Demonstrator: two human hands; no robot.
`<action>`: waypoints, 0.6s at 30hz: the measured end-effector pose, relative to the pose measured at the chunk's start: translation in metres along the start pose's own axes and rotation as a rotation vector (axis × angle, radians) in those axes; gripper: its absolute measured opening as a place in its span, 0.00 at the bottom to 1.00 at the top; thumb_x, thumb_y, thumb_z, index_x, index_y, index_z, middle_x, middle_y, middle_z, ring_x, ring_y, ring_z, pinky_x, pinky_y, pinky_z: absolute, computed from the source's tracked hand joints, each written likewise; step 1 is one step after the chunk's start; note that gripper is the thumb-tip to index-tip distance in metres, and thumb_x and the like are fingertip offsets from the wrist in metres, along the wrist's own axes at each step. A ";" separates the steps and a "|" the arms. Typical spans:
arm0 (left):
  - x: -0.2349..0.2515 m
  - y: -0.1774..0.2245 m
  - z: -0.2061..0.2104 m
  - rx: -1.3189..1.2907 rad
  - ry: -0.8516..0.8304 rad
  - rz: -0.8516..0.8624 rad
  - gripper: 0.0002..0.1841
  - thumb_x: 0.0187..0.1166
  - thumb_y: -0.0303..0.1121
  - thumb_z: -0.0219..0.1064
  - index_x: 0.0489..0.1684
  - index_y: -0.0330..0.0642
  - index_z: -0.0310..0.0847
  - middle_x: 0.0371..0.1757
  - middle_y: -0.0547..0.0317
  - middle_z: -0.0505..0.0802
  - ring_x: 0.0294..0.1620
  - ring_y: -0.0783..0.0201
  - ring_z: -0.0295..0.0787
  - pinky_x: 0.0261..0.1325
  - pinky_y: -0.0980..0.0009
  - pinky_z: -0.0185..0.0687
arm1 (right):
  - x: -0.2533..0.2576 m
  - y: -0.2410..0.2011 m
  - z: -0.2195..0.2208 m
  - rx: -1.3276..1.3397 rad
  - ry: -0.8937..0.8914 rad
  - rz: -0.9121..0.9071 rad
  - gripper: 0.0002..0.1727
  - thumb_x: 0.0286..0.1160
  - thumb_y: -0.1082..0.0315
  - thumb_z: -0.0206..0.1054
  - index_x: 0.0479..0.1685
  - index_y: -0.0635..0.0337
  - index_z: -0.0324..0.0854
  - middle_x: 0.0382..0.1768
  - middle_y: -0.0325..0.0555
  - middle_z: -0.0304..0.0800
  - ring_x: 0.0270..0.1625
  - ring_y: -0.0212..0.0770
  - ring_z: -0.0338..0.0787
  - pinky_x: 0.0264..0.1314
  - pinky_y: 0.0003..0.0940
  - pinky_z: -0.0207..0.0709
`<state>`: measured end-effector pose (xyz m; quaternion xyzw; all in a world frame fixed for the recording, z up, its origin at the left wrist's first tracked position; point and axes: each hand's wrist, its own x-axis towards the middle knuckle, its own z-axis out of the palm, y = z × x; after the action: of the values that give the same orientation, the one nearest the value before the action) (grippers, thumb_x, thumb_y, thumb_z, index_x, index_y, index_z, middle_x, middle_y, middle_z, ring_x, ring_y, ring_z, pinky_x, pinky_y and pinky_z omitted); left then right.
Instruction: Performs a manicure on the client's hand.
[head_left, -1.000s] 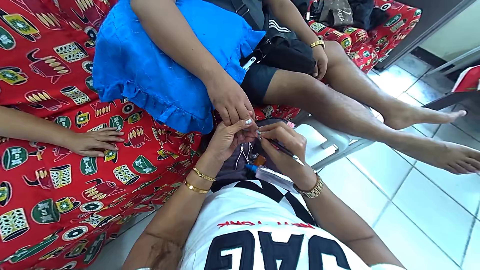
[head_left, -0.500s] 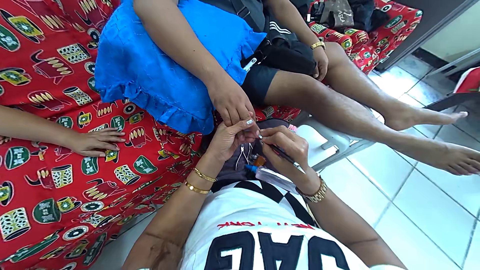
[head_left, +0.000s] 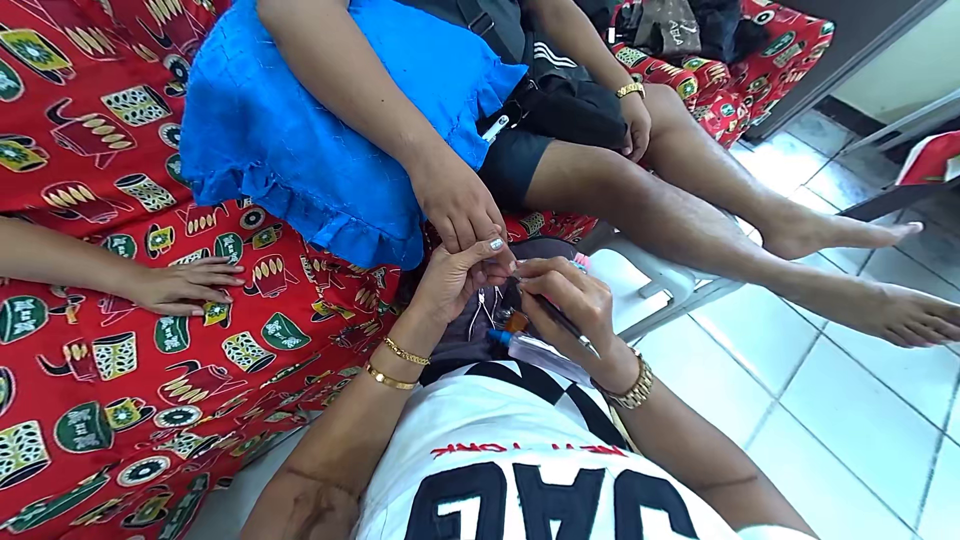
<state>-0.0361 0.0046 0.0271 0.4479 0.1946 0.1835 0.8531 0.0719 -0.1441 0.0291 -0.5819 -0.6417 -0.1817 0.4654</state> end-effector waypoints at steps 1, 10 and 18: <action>0.000 0.000 0.000 0.006 -0.004 0.002 0.09 0.84 0.29 0.64 0.58 0.45 0.84 0.34 0.58 0.95 0.26 0.71 0.91 0.33 0.78 0.89 | 0.000 0.001 0.001 -0.008 0.008 -0.007 0.04 0.64 0.78 0.67 0.26 0.68 0.85 0.40 0.57 0.93 0.47 0.44 0.94 0.48 0.28 0.87; 0.001 0.000 0.001 0.015 0.025 -0.002 0.09 0.83 0.28 0.65 0.56 0.43 0.85 0.33 0.58 0.94 0.25 0.72 0.90 0.31 0.79 0.88 | 0.003 0.005 0.004 0.019 0.017 0.054 0.02 0.62 0.78 0.69 0.26 0.68 0.85 0.37 0.55 0.93 0.43 0.41 0.93 0.44 0.28 0.86; 0.004 -0.002 -0.004 -0.055 -0.045 0.016 0.09 0.85 0.28 0.63 0.56 0.42 0.84 0.33 0.56 0.95 0.27 0.69 0.93 0.34 0.77 0.90 | 0.026 -0.003 0.001 1.131 0.245 0.628 0.06 0.71 0.78 0.68 0.32 0.56 0.86 0.36 0.44 0.94 0.26 0.28 0.88 0.24 0.20 0.81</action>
<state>-0.0339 0.0084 0.0226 0.4300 0.1665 0.1853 0.8678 0.0717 -0.1293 0.0503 -0.3822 -0.3803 0.2629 0.8001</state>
